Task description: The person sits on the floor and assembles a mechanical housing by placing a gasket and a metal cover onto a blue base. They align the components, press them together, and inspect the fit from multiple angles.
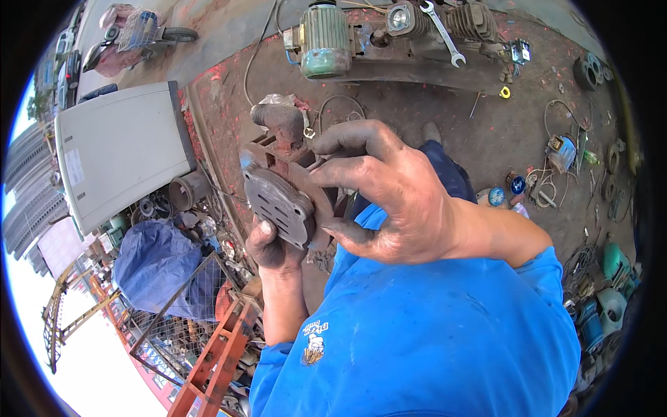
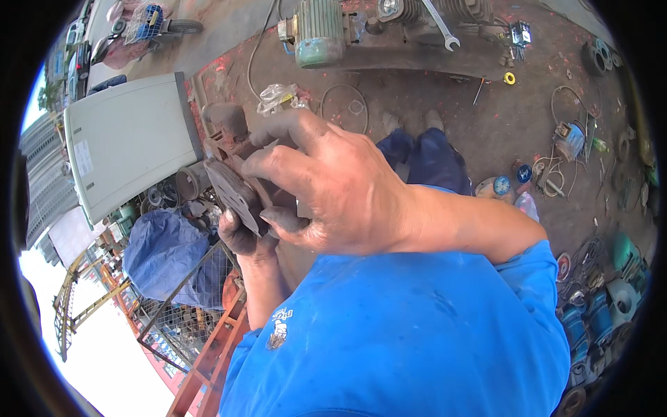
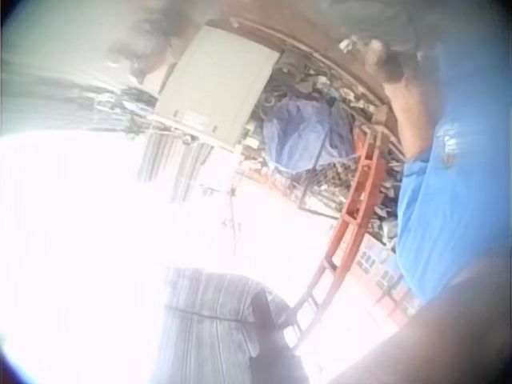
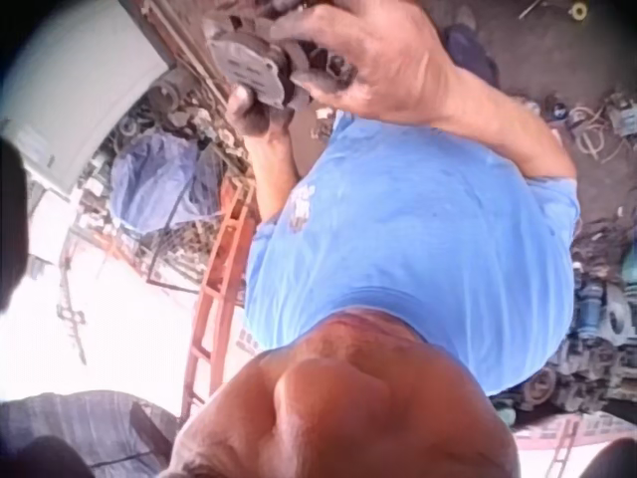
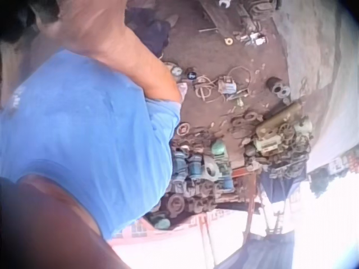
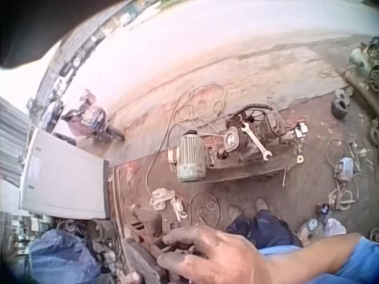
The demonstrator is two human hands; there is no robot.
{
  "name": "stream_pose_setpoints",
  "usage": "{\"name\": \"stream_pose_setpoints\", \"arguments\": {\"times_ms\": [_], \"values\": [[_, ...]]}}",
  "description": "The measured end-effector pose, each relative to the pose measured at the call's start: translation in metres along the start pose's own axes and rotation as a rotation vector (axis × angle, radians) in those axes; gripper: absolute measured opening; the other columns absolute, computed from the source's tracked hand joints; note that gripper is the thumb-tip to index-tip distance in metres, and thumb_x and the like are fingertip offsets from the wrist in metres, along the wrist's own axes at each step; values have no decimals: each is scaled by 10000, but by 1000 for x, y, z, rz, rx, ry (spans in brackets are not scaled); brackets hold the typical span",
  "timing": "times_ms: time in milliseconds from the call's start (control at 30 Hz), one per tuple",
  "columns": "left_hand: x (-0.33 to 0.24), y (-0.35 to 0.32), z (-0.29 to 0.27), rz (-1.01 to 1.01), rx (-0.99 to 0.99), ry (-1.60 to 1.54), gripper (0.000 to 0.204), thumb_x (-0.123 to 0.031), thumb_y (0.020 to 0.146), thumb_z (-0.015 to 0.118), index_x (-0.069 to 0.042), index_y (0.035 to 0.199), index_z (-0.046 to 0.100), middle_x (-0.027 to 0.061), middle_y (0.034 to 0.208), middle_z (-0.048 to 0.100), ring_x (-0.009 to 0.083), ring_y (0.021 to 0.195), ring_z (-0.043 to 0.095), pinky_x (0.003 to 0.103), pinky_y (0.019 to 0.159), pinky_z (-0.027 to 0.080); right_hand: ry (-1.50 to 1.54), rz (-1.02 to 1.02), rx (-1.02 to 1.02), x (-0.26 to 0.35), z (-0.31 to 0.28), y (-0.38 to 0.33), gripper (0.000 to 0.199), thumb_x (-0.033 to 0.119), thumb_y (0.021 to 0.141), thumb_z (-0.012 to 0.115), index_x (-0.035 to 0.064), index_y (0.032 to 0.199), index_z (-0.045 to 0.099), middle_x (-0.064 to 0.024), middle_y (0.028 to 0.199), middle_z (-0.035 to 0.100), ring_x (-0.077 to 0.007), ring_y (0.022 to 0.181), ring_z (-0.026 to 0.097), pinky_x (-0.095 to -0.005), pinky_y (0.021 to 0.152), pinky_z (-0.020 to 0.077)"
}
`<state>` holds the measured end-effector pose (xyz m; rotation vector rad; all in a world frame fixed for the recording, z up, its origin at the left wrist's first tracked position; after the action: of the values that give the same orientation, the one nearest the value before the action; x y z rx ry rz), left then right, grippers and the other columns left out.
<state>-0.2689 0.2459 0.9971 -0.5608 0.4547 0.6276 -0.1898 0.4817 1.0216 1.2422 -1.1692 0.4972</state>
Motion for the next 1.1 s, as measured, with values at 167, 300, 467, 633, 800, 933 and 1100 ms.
{"name": "stream_pose_setpoints", "arguments": {"times_ms": [167, 300, 467, 633, 800, 933, 1100], "values": [[13, 3, 25, -33, -98, 167, 688, -146, 821, 774, 48, 1421, 499, 209, 1290, 670, 339, 1194, 679, 475, 1062, 556, -256, 140, 217, 13, -29, -7, 509, -27, 621, 829, 75, 1096, 676, -160, 1141, 622, -353, 910, 682, -429, 709, 581], [28, 7, 37, -37, -135, 220, 700, -151, 803, 792, 68, 1403, 504, 204, 1269, 675, 345, 1178, 685, 475, 1055, 561, -301, 194, 292, 16, -49, -9, 423, -34, 654, 806, 62, 1043, 671, -159, 1135, 612, -362, 924, 670, -433, 713, 575], [40, 10, 48, -66, -137, 273, 729, -165, 800, 800, 96, 1407, 491, 224, 1274, 667, 358, 1169, 688, 484, 1054, 556, -269, 246, 303, 18, -70, -13, 365, -53, 702, 812, 67, 1022, 684, -150, 1145, 611, -329, 952, 671, -412, 749, 589], [49, 12, 62, -62, -115, 288, 751, -162, 820, 788, 118, 1432, 454, 242, 1321, 635, 357, 1215, 662, 496, 1079, 532, -266, 201, 286, 19, -85, -16, 363, -52, 727, 815, 63, 1045, 682, -135, 1129, 626, -330, 978, 664, -417, 794, 574], [52, 10, 69, -84, -116, 284, 713, -143, 852, 774, 117, 1436, 458, 250, 1330, 629, 352, 1226, 655, 507, 1083, 524, -265, 175, 283, 15, -90, -21, 390, -51, 742, 812, 56, 1087, 663, -131, 1135, 633, -329, 1002, 662, -421, 819, 563], [58, 6, 73, -55, -177, 278, 681, -124, 871, 756, 109, 1440, 463, 241, 1334, 631, 349, 1223, 656, 509, 1071, 529, -281, 182, 295, 13, -91, -26, 391, -53, 747, 805, 49, 1093, 655, -130, 1141, 634, -328, 995, 666, -421, 815, 566], [54, 9, 83, -106, -80, 233, 661, -114, 878, 747, 94, 1443, 472, 226, 1321, 645, 339, 1208, 664, 501, 1052, 540, -354, 166, 283, 16, -90, -26, 373, 7, 761, 818, 66, 1091, 654, -116, 1111, 648, -366, 943, 684, -449, 752, 587]]}}
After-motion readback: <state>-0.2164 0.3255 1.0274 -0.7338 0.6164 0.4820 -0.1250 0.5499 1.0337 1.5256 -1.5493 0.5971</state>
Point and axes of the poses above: each hand's wrist, its own y-axis towards the middle knuckle, its own z-axis out of the palm, x = y × z, the point moved 1 cm from there along y, towards the middle knuckle
